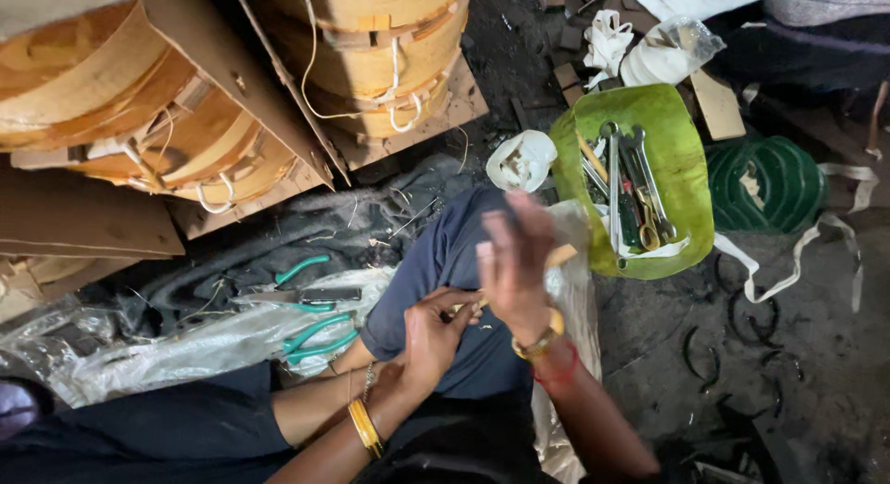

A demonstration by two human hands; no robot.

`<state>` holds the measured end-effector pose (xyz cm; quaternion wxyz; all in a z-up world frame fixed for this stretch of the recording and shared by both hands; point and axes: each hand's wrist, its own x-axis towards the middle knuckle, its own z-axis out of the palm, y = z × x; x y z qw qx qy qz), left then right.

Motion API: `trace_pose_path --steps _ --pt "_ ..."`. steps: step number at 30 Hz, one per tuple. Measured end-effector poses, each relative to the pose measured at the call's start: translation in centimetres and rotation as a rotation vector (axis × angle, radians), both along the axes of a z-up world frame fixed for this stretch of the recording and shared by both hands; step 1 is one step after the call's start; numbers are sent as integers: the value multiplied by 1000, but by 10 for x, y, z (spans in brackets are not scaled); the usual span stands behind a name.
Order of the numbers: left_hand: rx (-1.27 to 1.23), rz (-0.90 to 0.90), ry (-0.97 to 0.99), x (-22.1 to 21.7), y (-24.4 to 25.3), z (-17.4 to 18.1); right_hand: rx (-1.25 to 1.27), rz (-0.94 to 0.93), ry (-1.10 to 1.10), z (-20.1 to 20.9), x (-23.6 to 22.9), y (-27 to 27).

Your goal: The person sits on the floor and assembles cylindrical wooden coils by wrapping thin wooden strips around them and securing them with white string. They repeatedly pick up strips, wrap them around the coils, and tie knots to fasten them in place.

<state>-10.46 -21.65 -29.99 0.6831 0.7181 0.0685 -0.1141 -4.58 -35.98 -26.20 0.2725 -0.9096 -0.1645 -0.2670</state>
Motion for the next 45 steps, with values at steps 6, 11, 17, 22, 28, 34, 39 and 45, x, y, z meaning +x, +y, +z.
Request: trace_pose_path --steps 6,11,17,22,28,34,39,45 --pt "-251 61 136 -10 11 -35 -47 154 150 -24 23 11" --pt "-335 151 235 -42 64 -57 -46 112 89 -30 31 8" --pt "-359 239 455 -79 163 -18 81 -129 106 -64 66 -32" --pt "-564 189 459 -110 198 5 -321 -189 345 -129 123 -94" --pt "-420 112 477 -131 186 -23 -365 2 637 -160 146 -123" --pt "-428 95 230 -134 183 -61 -452 -71 400 -148 131 -120" --pt "-287 14 118 -134 187 -59 -389 -19 553 -136 130 -123" --pt "-901 189 349 -125 201 -20 -269 -32 641 -128 132 -112"
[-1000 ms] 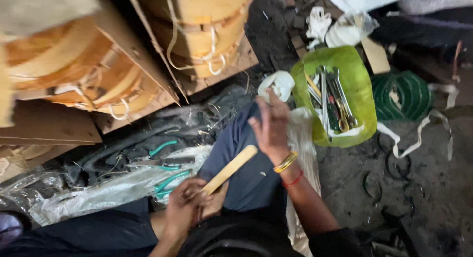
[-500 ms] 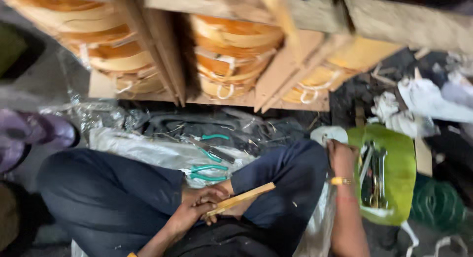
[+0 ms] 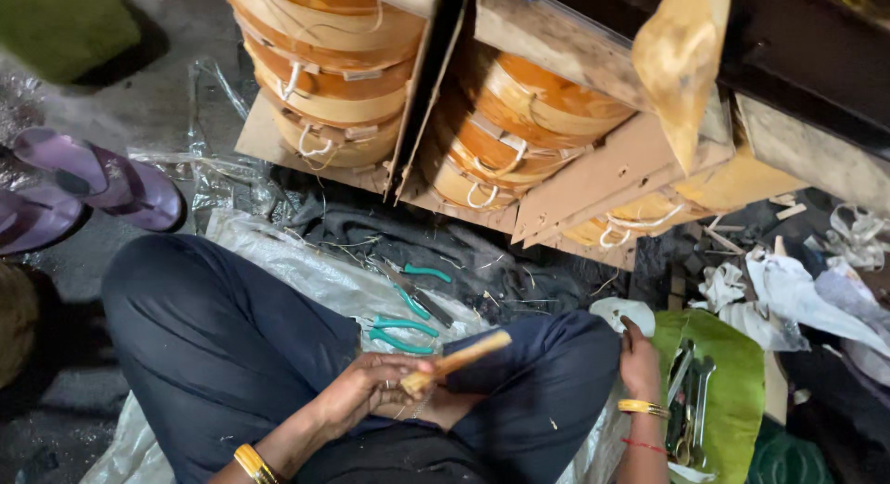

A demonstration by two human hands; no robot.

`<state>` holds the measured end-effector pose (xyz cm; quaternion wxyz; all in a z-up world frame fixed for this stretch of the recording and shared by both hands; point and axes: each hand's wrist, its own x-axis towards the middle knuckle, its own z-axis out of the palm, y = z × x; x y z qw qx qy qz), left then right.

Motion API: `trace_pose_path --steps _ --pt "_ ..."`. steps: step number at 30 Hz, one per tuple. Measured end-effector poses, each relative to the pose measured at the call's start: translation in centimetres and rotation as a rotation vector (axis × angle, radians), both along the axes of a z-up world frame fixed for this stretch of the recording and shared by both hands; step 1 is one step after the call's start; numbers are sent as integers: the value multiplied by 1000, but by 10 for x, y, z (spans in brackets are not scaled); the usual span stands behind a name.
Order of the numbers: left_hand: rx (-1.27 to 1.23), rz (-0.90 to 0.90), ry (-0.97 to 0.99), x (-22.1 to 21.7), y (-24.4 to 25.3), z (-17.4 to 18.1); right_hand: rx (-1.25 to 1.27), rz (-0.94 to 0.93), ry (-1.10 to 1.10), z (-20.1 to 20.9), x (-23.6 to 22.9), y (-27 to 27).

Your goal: The person sits on the floor and assembles cylindrical wooden coils by wrapping thin wooden strips around them and securing them with white string. They repeatedly pick up strips, wrap them around the coils, and tie knots to fasten them in place.

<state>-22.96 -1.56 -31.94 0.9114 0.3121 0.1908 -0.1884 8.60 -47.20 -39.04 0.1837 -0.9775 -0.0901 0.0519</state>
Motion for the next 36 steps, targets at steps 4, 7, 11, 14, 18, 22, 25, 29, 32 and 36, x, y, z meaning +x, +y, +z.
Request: trace_pose_path --steps 4,7,11,14,18,22,25,29,32,36 --pt "-30 60 -76 4 8 6 40 34 68 10 0 8" --pt "36 114 -123 8 14 2 12 10 151 18 1 14" --pt "129 208 -123 16 20 -1 19 16 194 24 6 17" --pt "197 263 -48 22 30 2 115 -36 262 35 8 28" --pt "387 524 -150 37 45 17 225 -61 -2 87 -5 70" --pt "446 605 -207 54 56 41 630 145 -170 168 -52 161" --pt "477 610 -151 66 56 64 893 514 13 207 -110 244" --pt "498 592 -151 70 52 87 988 836 305 228 -149 324" --pt "469 594 -166 69 56 96 1007 812 462 225 -152 355" --pt "429 574 -143 60 69 92 616 1026 -41 218 -147 374"
